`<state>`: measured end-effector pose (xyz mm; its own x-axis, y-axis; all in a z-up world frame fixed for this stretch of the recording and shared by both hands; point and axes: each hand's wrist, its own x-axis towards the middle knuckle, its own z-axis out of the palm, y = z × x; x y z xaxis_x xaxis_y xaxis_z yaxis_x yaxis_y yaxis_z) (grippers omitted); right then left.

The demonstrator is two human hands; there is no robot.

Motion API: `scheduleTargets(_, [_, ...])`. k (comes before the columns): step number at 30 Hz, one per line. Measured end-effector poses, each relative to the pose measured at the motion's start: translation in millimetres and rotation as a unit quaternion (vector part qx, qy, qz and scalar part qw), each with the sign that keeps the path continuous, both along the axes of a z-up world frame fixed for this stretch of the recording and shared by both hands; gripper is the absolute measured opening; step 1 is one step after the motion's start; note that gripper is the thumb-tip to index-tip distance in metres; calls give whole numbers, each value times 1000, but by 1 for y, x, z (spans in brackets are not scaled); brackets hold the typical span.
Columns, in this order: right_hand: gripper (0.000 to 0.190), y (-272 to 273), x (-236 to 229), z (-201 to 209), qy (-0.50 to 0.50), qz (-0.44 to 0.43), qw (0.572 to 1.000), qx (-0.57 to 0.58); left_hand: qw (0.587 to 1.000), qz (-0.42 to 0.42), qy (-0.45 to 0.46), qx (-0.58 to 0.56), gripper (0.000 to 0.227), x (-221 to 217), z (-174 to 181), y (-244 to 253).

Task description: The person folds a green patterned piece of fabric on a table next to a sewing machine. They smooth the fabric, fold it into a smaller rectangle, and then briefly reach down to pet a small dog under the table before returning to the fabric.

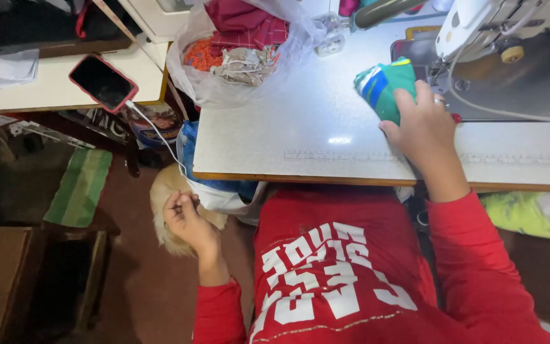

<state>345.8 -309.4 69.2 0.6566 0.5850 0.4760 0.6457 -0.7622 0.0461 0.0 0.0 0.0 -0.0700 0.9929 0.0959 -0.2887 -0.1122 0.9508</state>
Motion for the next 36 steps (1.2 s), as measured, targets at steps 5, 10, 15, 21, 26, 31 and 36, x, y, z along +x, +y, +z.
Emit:
scheduleTargets(5, [26, 12, 4, 17, -49, 139, 977, 154, 975, -154, -22, 162, 20, 57, 43, -43])
scheduleTargets(10, [11, 35, -17, 19, -125, 285, 910, 275, 856, -515, 7, 49, 81, 128, 70, -73])
scheduleTargets(15, [24, 47, -65, 22, -112, 347, 902, 232, 849, -517, -60, -90, 62, 179, 52, -92])
scheduleTargets(21, [28, 42, -62, 26, -41, 322, 925, 197, 881, -462, 73, 70, 38, 186, 67, -86])
scheduleTargets(26, [30, 43, -22, -4, 168, 322, 866, 343, 894, -442, 65, 40, 48, 189, 34, -51])
scheduleTargets(31, [34, 25, -16, -17, 179, 206, 905, 325, 918, -384, 67, 73, 68, 162, 46, -24])
scheduleTargets(36, [28, 16, -63, 5, 158, 119, 978, 66, 911, -289, 210, 204, 73, 134, 100, -52])
